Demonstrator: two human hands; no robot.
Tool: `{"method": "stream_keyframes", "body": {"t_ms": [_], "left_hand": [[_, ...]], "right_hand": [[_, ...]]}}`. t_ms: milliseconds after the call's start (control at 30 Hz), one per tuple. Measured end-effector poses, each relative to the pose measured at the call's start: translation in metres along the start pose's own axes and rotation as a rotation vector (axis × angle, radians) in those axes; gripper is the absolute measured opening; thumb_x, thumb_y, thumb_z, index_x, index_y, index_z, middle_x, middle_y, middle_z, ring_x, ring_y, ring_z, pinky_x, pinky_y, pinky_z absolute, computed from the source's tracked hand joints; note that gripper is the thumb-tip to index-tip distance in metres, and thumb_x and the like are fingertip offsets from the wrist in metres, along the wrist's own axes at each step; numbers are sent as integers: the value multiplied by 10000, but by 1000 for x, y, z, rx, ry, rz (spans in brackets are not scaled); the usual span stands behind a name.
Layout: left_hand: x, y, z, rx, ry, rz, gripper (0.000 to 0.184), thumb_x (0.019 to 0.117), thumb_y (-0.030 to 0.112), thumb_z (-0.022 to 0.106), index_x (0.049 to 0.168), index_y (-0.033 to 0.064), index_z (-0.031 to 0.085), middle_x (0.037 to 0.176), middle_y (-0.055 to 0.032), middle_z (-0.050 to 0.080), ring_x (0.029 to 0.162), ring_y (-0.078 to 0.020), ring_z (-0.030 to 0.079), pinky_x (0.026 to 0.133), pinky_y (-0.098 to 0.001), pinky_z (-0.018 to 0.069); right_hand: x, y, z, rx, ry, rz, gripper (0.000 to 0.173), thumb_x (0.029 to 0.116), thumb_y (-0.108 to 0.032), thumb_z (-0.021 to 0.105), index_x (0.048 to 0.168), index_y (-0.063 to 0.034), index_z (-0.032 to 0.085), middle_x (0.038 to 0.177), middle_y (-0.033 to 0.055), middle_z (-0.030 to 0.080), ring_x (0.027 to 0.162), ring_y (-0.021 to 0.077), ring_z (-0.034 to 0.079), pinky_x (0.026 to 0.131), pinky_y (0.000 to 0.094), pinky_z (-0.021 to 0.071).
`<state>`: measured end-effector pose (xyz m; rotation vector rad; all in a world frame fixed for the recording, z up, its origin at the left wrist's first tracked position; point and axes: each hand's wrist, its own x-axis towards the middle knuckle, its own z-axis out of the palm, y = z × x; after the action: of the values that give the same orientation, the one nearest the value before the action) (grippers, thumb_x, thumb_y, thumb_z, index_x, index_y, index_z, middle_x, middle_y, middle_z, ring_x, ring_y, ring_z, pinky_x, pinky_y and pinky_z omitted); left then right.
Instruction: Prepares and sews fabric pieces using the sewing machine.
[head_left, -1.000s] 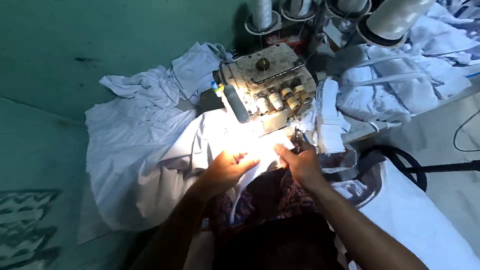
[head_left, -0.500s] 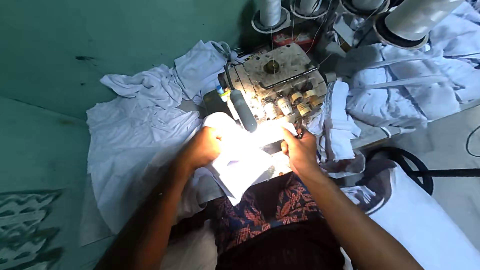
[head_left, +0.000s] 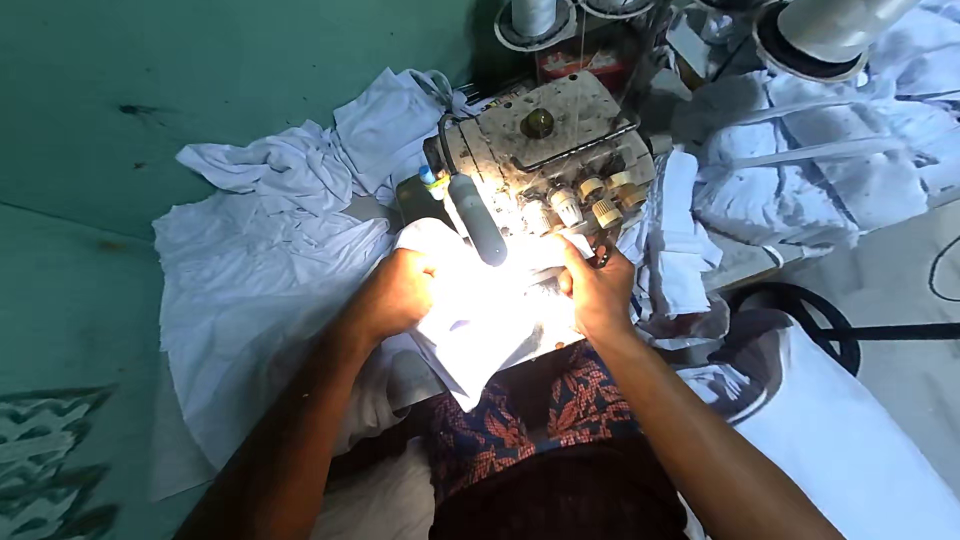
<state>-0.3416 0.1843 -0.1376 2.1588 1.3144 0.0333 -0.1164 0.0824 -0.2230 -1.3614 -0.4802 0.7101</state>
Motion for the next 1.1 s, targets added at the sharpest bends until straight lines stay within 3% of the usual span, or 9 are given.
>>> {"method": "stream_keyframes", "body": {"t_ms": [133, 267, 367, 500, 633, 733, 833, 933, 1100], "left_hand": [[-3, 3, 5, -208, 35, -77, 247, 1007, 70, 620, 762, 47, 643, 579, -69, 595, 444, -148, 546, 434, -309, 482], [-13, 10, 13, -695, 11, -141, 96, 1019, 17, 585, 937, -11, 627, 668, -108, 664, 526, -178, 672, 526, -328, 617], [-23, 12, 21, -932, -22, -127, 88, 1048, 27, 525, 986, 13, 585, 670, -77, 641, 541, -146, 661, 552, -307, 615], [-40, 8, 29, -1175, -13, -40, 184, 1066, 53, 426, 996, 22, 593, 772, -124, 694, 658, -224, 727, 681, -415, 658], [-61, 6, 36, -1294, 13, -31, 182, 1047, 59, 435, 964, 60, 597, 755, -95, 704, 647, -194, 722, 677, -393, 650], [-73, 7, 45, -1337, -26, -18, 138, 1009, 55, 471, 925, 68, 579, 743, -90, 710, 634, -176, 722, 645, -359, 642], [-85, 9, 53, -1361, -52, -24, 105, 1014, 58, 497, 974, 32, 591, 812, -132, 739, 656, -197, 740, 641, -355, 647], [-87, 6, 60, -1317, -65, -79, 51, 991, 59, 543, 1020, 27, 570, 845, -125, 736, 699, -200, 744, 662, -364, 648], [-74, 4, 74, -1287, -127, -92, 112, 940, 36, 690, 1025, -2, 627, 880, -88, 726, 756, -148, 719, 707, -315, 623]], "right_hand": [[-1, 10, -14, -260, -34, -209, 166, 930, -255, 765, 987, -110, 705, 665, 5, 626, 475, 112, 543, 457, 301, 497], [-5, 16, -37, -731, -140, -563, 291, 970, -338, 676, 1146, -123, 760, 1060, 47, 674, 863, 138, 658, 721, 356, 582], [-13, 12, -37, -743, -129, -679, 188, 952, -239, 671, 1006, -93, 777, 955, 46, 696, 803, 128, 662, 690, 323, 575], [-25, 2, -25, -561, -227, -579, 178, 991, -215, 614, 949, -98, 741, 775, -24, 671, 660, 34, 608, 611, 229, 535], [-42, -17, -12, -296, -424, -395, 137, 991, -148, 583, 910, -88, 677, 653, -36, 622, 535, 39, 581, 488, 224, 506], [-57, -32, 1, -216, -560, -118, 73, 938, -155, 642, 930, -82, 648, 673, -34, 654, 543, 34, 597, 499, 206, 501], [-65, -33, 10, -149, -592, 100, 224, 881, -240, 772, 968, -68, 658, 687, 0, 643, 509, 74, 572, 475, 238, 498], [-76, -27, 10, -132, -548, 136, 239, 810, -201, 830, 928, -67, 672, 707, -2, 655, 561, 71, 599, 515, 235, 517], [-83, -22, -2, -134, -565, 139, 239, 839, -168, 815, 985, -44, 673, 707, -2, 675, 522, 72, 603, 471, 227, 522]]}}
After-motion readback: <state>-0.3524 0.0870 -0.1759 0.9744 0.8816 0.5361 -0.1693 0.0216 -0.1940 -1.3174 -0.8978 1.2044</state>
